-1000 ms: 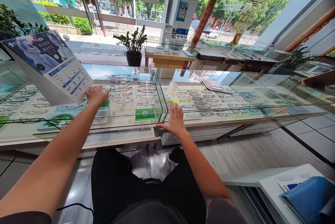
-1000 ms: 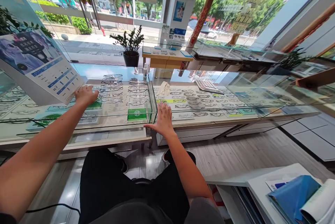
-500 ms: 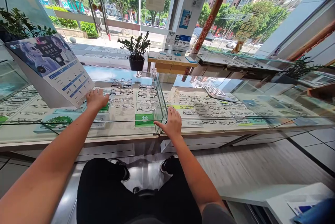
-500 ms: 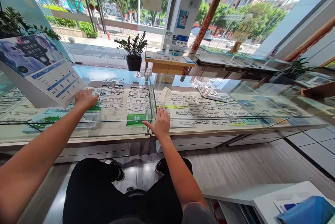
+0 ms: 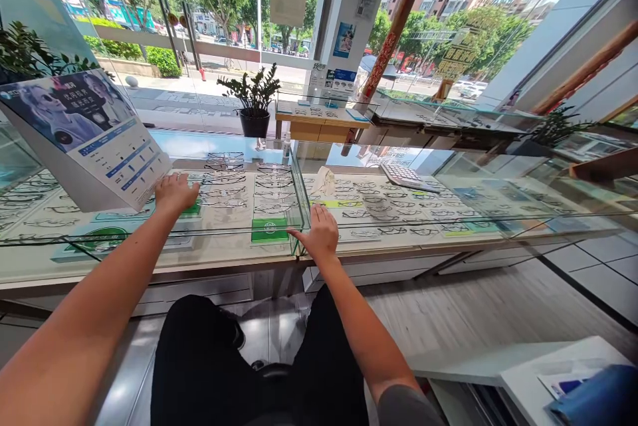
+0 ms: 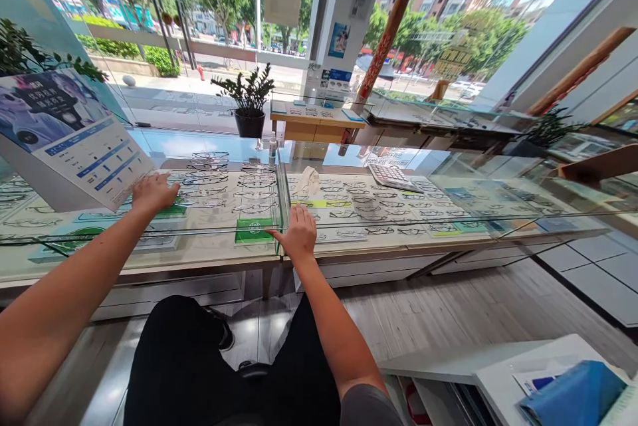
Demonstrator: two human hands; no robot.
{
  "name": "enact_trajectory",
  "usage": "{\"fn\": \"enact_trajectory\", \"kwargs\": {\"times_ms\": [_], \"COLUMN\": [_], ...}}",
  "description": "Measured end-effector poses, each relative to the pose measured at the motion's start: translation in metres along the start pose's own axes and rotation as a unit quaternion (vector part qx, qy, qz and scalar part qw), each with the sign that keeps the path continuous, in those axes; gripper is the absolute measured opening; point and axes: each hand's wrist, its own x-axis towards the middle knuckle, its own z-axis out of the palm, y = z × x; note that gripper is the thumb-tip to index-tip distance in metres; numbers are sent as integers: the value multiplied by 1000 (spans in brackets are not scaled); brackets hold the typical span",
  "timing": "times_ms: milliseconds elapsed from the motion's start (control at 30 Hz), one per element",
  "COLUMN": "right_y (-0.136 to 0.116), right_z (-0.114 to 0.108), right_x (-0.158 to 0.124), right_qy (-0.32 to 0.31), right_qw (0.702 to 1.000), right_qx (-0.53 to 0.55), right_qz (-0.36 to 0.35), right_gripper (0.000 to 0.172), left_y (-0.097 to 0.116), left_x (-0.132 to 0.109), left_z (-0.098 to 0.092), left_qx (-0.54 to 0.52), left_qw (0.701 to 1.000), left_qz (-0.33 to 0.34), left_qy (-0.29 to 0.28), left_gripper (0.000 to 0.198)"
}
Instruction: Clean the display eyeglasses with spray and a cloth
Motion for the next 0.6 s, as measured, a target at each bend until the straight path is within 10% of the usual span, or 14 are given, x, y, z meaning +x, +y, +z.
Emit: {"fn": "enact_trajectory", "kwargs": {"times_ms": [600], "right_y": [2], "right_z": [-14], "right_x": [6], "right_qy": [-33], "right_qw": [999], "right_qx": [20], "right_qz": [-8], "right_gripper": [103], "left_y": [0], "left_x": [-3], "left_z": [-2], "left_qx": [-8], "left_qw": [1000], "left_qz": [2], "left_qy": [3], "left_gripper": [76]}}
